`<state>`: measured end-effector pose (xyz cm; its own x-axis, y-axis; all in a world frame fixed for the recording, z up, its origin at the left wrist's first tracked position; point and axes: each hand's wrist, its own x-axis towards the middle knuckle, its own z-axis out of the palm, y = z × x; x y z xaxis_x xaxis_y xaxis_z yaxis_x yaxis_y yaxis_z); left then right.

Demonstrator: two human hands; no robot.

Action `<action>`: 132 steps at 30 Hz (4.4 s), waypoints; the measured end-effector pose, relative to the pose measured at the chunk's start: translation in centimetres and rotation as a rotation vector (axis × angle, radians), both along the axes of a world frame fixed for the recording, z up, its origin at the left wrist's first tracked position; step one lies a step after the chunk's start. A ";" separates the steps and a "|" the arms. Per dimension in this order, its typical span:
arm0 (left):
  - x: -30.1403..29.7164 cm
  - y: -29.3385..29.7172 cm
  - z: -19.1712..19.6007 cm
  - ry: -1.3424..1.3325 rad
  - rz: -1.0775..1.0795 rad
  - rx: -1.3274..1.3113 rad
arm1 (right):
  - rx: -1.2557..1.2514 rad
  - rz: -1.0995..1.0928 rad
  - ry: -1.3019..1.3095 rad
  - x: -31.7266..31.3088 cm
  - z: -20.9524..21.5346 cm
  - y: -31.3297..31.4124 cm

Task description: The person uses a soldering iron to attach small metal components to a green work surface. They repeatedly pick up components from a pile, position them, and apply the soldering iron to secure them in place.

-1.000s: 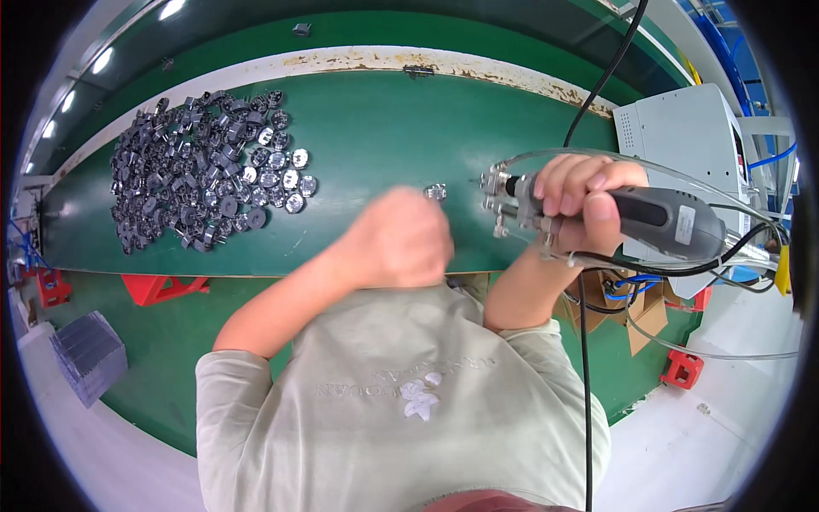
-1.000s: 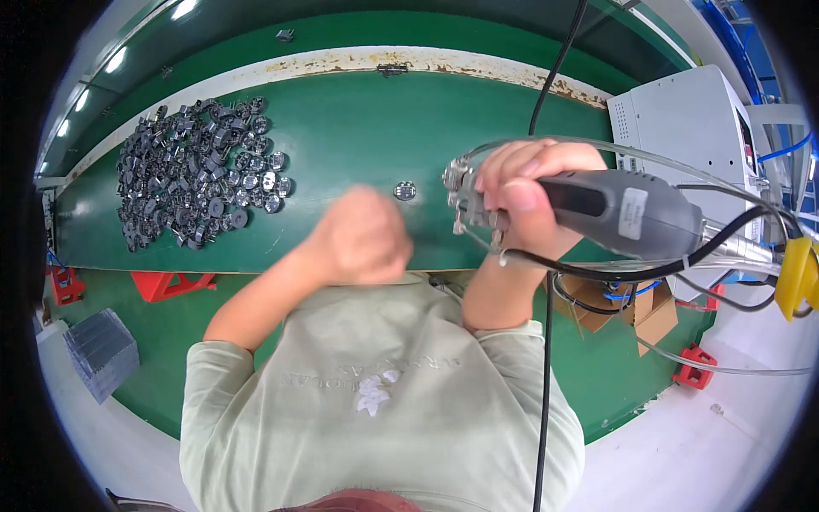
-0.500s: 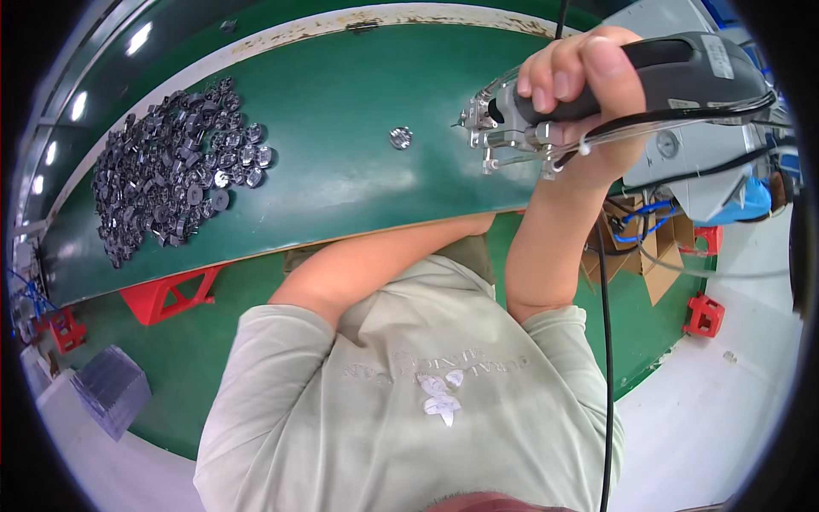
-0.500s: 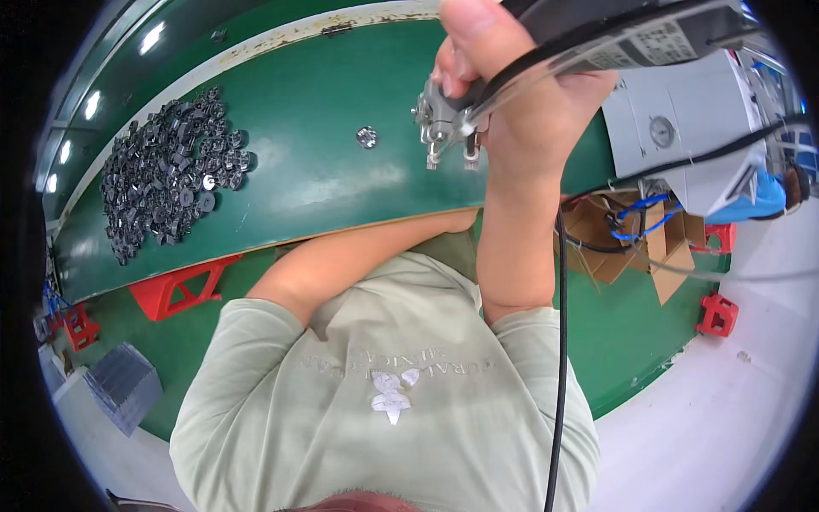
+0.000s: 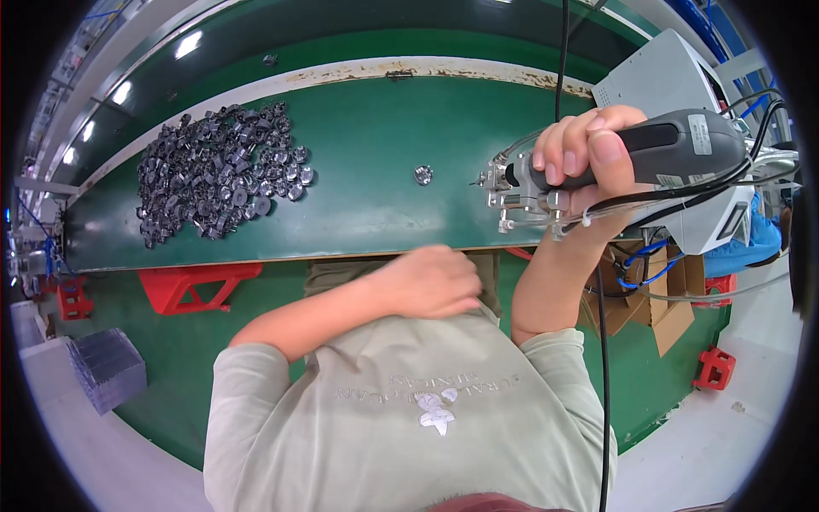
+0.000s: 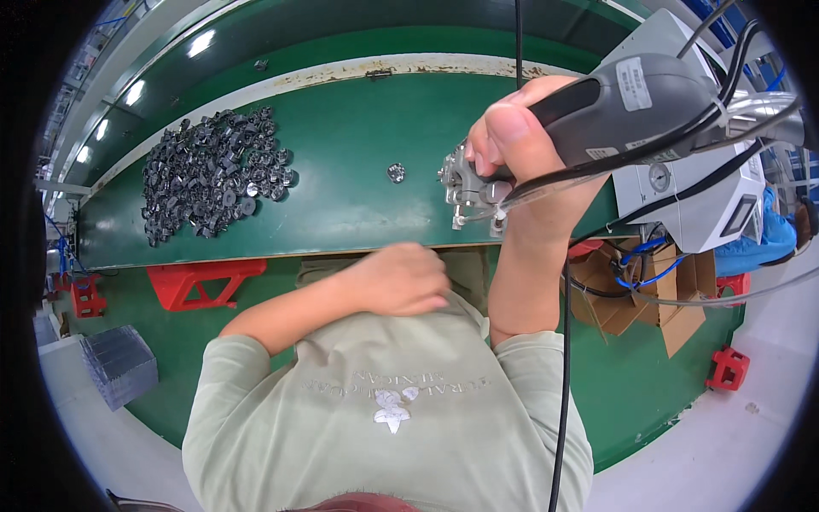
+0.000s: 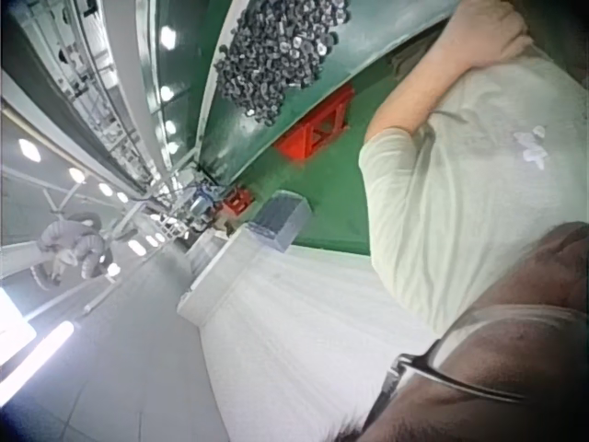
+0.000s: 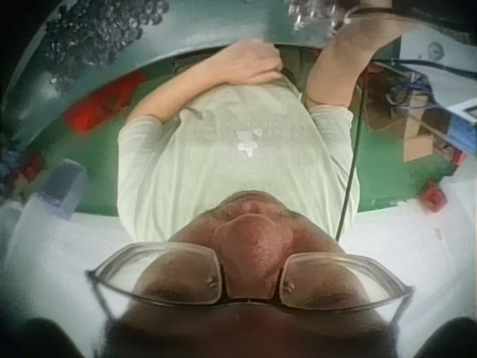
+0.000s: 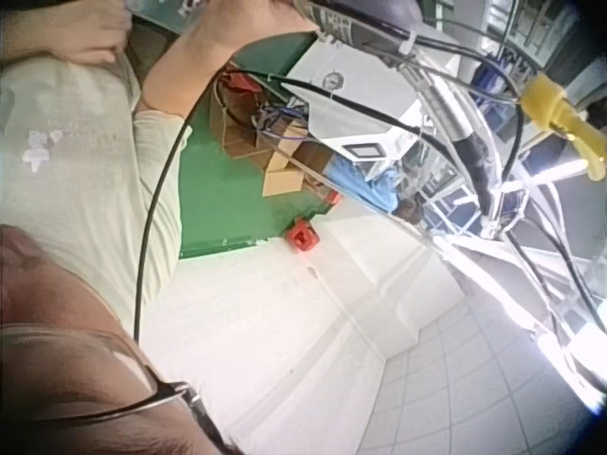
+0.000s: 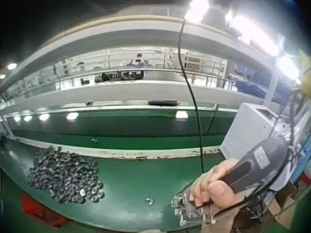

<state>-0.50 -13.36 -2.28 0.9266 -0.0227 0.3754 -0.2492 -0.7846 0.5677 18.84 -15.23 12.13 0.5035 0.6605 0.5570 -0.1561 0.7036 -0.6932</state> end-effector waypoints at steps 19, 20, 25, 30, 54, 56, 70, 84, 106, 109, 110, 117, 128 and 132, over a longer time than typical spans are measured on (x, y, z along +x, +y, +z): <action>-1.9 14.9 4.8 0.080 0.398 0.008 | 0.044 0.155 -0.125 0.4 -3.3 4.9; -1.1 14.8 4.3 0.101 0.340 -0.017 | 0.036 0.164 -0.123 0.4 -3.2 4.9; 0.1 14.9 1.1 0.092 0.345 0.036 | -0.015 0.181 -0.135 -0.5 -3.1 4.6; -0.9 14.5 0.8 0.055 0.406 -0.014 | -0.027 0.143 -0.150 -1.8 -3.9 4.6; -1.0 14.6 0.4 0.034 0.397 -0.053 | -0.020 0.186 -0.183 -2.5 -4.2 5.3; -1.0 14.6 0.5 0.035 0.397 -0.050 | -0.025 0.182 -0.188 -2.6 -4.2 5.3; -1.0 14.6 0.3 0.022 0.399 -0.046 | -0.025 0.171 -0.223 -2.8 -4.2 5.4; -1.1 14.7 -0.1 0.009 0.401 -0.043 | -0.015 0.149 -0.215 -2.9 -4.5 5.6; -1.1 14.7 0.0 -0.005 0.365 -0.068 | -0.243 0.145 -0.452 -3.5 -4.5 6.2; -1.0 14.8 -0.1 -0.013 0.364 -0.060 | -0.192 0.217 -0.395 -3.0 -3.9 5.7; -1.0 14.7 -0.2 -0.015 0.362 -0.076 | -0.158 0.245 -0.328 -2.9 -3.3 5.3; -1.1 14.8 0.0 -0.016 0.371 -0.059 | -0.033 0.267 -0.213 -2.6 -1.9 3.9; -1.2 15.0 0.0 -0.017 0.354 -0.064 | -0.051 0.284 -0.180 -3.2 -4.5 4.9; -1.2 15.0 0.2 -0.004 0.349 -0.074 | -0.070 0.292 -0.206 -3.5 -4.5 5.0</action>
